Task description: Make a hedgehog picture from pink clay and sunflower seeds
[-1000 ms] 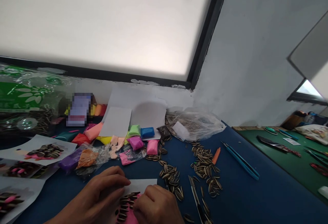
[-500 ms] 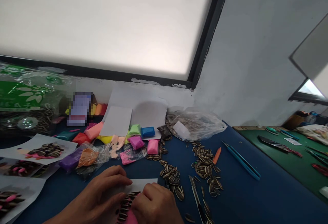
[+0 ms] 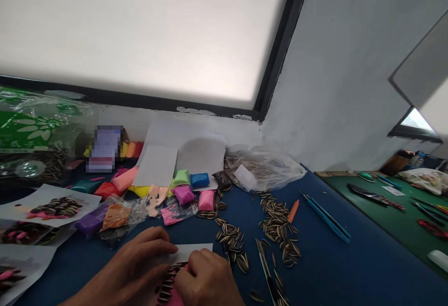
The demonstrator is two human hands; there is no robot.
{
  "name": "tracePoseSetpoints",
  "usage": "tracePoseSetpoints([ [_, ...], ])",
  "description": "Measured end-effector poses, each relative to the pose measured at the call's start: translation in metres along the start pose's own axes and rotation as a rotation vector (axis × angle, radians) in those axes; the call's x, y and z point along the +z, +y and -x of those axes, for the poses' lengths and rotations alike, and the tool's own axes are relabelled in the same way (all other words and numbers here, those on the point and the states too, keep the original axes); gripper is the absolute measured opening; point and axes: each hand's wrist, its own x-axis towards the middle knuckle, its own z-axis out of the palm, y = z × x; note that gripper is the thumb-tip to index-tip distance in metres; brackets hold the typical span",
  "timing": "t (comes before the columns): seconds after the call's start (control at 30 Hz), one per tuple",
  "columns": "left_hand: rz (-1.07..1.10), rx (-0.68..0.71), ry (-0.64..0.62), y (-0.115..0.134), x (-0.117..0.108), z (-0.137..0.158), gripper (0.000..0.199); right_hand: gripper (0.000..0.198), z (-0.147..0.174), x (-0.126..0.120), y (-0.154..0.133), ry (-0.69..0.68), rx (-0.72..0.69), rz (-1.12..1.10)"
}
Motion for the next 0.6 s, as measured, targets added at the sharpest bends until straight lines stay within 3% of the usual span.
tracePoseSetpoints([
  [0.07,0.004,0.017,0.011,-0.001,0.0,0.0,0.017,0.026,0.0,0.009,-0.003,0.118,0.045,0.035],
  [0.2,0.008,0.044,0.025,-0.004,0.001,0.001,0.016,0.025,-0.001,0.008,-0.005,0.164,0.053,0.045],
  [0.4,0.007,0.064,0.03,-0.008,0.002,0.002,0.018,0.017,-0.008,-0.03,0.007,-0.015,0.023,0.003],
  [0.5,0.004,0.045,0.021,-0.007,0.003,0.001,0.016,0.02,-0.016,-0.047,0.022,-0.07,0.189,-0.028],
  [0.6,0.009,0.059,0.027,-0.007,0.003,0.001,0.016,0.019,-0.024,-0.057,0.041,-0.258,0.372,-0.018],
])
